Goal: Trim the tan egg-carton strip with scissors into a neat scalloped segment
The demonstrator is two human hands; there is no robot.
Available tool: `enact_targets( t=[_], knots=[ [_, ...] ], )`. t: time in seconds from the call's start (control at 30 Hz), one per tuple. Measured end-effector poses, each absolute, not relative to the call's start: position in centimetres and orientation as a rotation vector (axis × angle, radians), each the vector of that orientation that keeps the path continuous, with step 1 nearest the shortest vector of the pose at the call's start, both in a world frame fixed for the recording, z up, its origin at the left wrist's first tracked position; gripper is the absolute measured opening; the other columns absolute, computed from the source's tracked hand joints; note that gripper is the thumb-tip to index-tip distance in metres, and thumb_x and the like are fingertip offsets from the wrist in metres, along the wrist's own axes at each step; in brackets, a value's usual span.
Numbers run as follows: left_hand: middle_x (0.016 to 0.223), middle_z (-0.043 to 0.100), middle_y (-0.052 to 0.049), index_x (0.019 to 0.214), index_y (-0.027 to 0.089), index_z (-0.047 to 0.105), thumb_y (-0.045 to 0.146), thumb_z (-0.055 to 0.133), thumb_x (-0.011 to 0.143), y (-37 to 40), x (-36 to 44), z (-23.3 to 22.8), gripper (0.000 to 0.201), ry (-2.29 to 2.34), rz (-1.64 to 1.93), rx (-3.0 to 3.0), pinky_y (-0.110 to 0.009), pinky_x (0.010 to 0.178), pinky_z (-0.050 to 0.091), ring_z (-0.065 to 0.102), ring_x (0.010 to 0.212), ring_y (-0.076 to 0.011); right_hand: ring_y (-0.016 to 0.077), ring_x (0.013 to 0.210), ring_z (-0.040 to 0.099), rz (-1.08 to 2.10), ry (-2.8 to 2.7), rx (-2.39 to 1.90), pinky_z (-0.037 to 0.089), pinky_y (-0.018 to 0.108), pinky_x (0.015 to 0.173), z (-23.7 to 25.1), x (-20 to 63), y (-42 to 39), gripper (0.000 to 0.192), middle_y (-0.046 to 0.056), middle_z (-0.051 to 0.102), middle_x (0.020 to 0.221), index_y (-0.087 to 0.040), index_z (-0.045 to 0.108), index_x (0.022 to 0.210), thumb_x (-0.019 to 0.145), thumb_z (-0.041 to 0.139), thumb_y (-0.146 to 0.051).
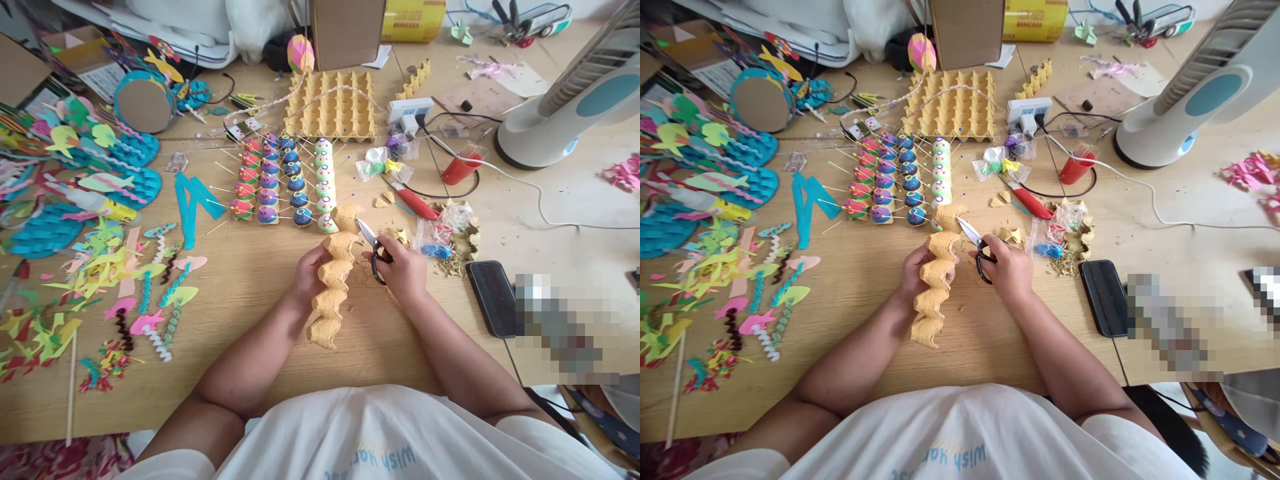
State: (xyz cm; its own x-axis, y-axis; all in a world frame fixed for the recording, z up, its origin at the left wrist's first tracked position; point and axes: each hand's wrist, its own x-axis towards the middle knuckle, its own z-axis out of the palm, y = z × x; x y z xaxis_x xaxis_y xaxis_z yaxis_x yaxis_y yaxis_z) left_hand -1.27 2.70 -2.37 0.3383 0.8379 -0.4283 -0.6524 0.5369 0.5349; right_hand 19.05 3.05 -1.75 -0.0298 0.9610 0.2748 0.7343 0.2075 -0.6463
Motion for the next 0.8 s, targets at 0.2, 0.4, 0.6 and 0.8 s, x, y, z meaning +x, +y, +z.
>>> enact_targets(
  t=[0.2,0.4,0.6,0.8],
  knots=[
    [0.069,0.069,-0.004,0.086,0.027,0.07,0.051,0.062,0.094,2.4,-1.5,-2.4,0.026,0.746,0.977,0.299,-0.034,0.053,0.046,0.062,0.054,-0.0203,0.0163,0.066,0.05,0.757,-1.613,-1.447,0.039,0.03,0.062,-1.8,19.1,3.4,0.043,-0.002,0.058,0.076,-0.024,0.064,0.107,0.086,0.073,-0.061],
    [0.058,0.06,-0.001,0.077,0.025,0.066,0.054,0.068,0.092,2.1,-1.9,-1.9,0.033,0.773,0.844,0.329,-0.027,0.043,0.037,0.052,0.044,-0.0138,0.0157,0.074,0.06,1.105,-1.262,-1.163,0.047,0.029,0.066,-1.8,18.8,3.7,0.044,0.0,0.065,0.086,-0.027,0.054,0.112,0.091,0.068,-0.063],
    [0.08,0.073,-0.003,0.091,0.025,0.074,0.052,0.077,0.086,2.0,-1.1,-1.5,0.027,0.75,0.844,0.552,-0.024,0.056,0.047,0.063,0.065,-0.015,0.0092,0.062,0.056,1.511,-0.802,-0.928,0.041,0.022,0.052,-1.7,18.5,4.3,0.052,-0.007,0.06,0.079,-0.028,0.057,0.105,0.073,0.09,-0.052],
    [0.075,0.072,-0.002,0.085,0.026,0.074,0.055,0.083,0.078,2.1,-0.8,-2.4,0.032,0.735,0.727,0.61,-0.027,0.056,0.047,0.062,0.059,-0.0156,0.0042,0.048,0.041,1.76,-0.564,-0.782,0.039,0.018,0.046,-0.5,18.9,4.4,0.047,-0.012,0.051,0.067,-0.028,0.057,0.101,0.069,0.092,-0.027]
  ],
)
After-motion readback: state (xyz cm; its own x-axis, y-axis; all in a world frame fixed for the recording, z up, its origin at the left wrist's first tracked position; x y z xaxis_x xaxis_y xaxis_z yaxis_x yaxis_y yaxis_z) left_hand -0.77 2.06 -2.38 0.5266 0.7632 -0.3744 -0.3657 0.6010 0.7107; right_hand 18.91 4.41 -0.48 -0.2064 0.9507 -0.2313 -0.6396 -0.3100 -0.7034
